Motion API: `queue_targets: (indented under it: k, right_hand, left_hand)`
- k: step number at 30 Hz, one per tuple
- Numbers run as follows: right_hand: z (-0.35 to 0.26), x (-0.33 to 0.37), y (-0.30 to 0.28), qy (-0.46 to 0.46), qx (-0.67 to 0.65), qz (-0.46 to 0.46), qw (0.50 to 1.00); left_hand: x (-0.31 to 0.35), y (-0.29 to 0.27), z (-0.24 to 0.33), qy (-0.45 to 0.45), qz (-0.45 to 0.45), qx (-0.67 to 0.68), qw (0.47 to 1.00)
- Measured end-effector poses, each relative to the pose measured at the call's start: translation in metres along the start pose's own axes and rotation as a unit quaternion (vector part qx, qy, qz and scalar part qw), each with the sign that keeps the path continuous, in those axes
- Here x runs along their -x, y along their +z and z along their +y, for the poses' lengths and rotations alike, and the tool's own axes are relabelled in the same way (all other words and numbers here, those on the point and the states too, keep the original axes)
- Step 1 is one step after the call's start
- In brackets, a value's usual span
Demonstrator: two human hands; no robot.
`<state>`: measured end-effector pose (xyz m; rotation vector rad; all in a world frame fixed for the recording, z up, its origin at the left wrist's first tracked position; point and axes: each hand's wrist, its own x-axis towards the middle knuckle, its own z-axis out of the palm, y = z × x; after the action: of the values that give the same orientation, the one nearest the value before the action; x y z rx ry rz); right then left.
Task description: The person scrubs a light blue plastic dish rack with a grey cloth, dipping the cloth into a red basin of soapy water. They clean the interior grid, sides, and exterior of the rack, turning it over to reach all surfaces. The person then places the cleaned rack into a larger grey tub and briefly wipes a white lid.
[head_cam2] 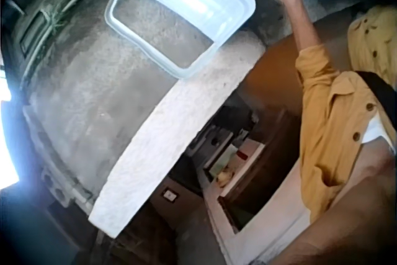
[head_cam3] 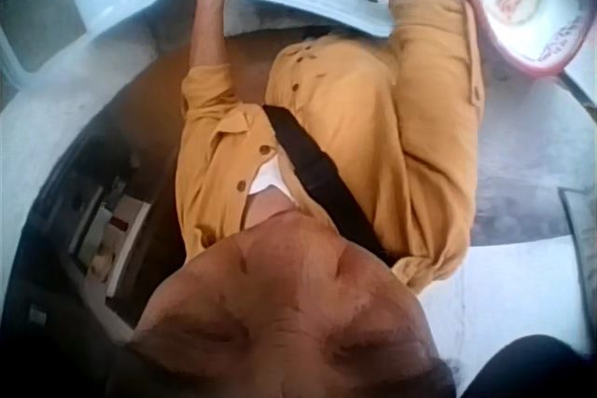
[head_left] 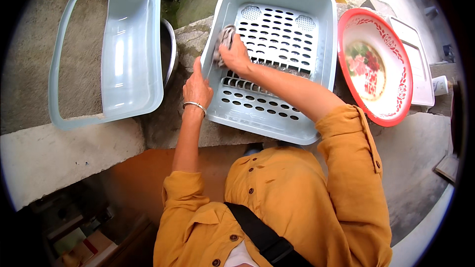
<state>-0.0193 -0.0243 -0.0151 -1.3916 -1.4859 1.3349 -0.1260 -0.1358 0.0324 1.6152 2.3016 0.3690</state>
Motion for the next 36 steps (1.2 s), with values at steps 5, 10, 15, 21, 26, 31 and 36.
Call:
queue_targets:
  k: [5, 10, 15, 21, 26, 31, 36]
  right_hand:
    - [0.000, -0.024, 0.011, 0.059, -0.065, 0.016, 0.996]
    - [-0.021, -0.113, 0.001, 0.156, -0.142, 0.058, 0.976]
    - [-0.046, -0.157, -0.028, 0.088, -0.100, 0.243, 0.961]
    - [0.012, -0.148, -0.043, -0.175, 0.288, 0.035, 0.941]
    - [0.003, -0.148, -0.139, -0.410, 0.712, -0.052, 0.568]
    - [0.003, -0.125, -0.197, -0.342, 0.825, -0.097, 0.439]
    - [-0.006, -0.055, -0.228, -0.267, 0.871, -0.185, 0.368]
  left_hand:
    - [0.000, -0.006, 0.007, 0.013, 0.008, -0.003, 1.000]
    - [0.003, 0.001, -0.001, -0.014, 0.009, 0.009, 1.000]
    - [0.002, -0.003, 0.003, -0.006, 0.001, 0.020, 1.000]
    - [0.001, -0.001, 0.001, -0.006, 0.010, 0.033, 0.999]
    - [-0.003, -0.004, 0.003, -0.031, -0.020, 0.001, 0.999]
    - [-0.002, 0.000, 0.005, -0.054, 0.002, -0.007, 0.999]
    - [-0.003, -0.001, 0.007, -0.066, 0.005, -0.010, 0.998]
